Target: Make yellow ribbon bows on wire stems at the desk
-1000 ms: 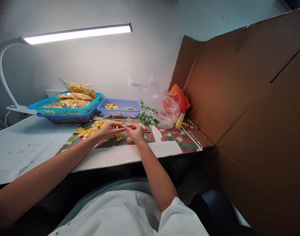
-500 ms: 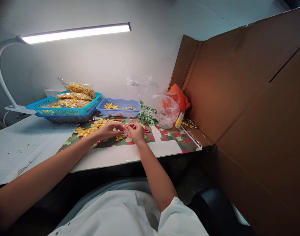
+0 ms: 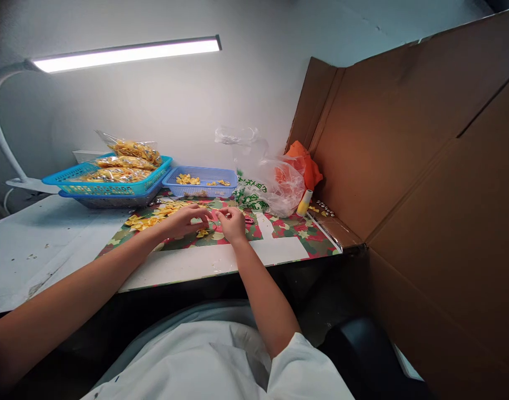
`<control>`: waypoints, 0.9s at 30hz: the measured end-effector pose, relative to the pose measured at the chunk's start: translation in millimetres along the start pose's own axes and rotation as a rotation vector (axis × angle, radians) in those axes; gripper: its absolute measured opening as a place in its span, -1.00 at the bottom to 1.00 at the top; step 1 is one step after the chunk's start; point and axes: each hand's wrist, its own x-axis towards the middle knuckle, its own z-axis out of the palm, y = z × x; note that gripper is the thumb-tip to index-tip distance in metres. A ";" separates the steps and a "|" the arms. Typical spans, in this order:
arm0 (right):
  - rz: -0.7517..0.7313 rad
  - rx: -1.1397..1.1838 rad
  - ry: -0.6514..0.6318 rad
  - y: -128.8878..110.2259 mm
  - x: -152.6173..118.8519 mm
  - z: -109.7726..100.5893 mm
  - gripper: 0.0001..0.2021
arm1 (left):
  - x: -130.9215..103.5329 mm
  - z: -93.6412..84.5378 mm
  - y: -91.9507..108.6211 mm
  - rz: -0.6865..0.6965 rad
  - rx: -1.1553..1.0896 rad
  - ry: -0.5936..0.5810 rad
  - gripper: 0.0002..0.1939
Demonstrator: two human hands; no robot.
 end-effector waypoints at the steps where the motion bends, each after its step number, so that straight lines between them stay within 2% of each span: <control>1: 0.000 0.001 -0.001 0.2 0.0 -0.2 -0.86 | 0.0 -0.1 0.1 0.000 0.013 0.000 -0.75; 5: 0.004 -0.007 -0.007 1.6 0.4 0.2 -0.87 | 1.5 -1.0 3.8 -0.015 -0.010 0.010 -0.76; 9: 0.008 -0.005 0.000 3.5 1.0 1.7 -0.87 | 4.5 -1.5 9.9 -0.073 -0.180 0.037 -0.73; 21: 0.015 0.003 0.036 -0.1 0.3 0.2 -0.87 | 3.3 -0.8 5.2 -0.309 -0.413 -0.035 -0.56; 27: 0.008 -0.004 0.058 -0.9 -0.3 -0.6 -0.88 | 3.2 -2.4 7.2 -0.331 -0.431 -0.059 -0.52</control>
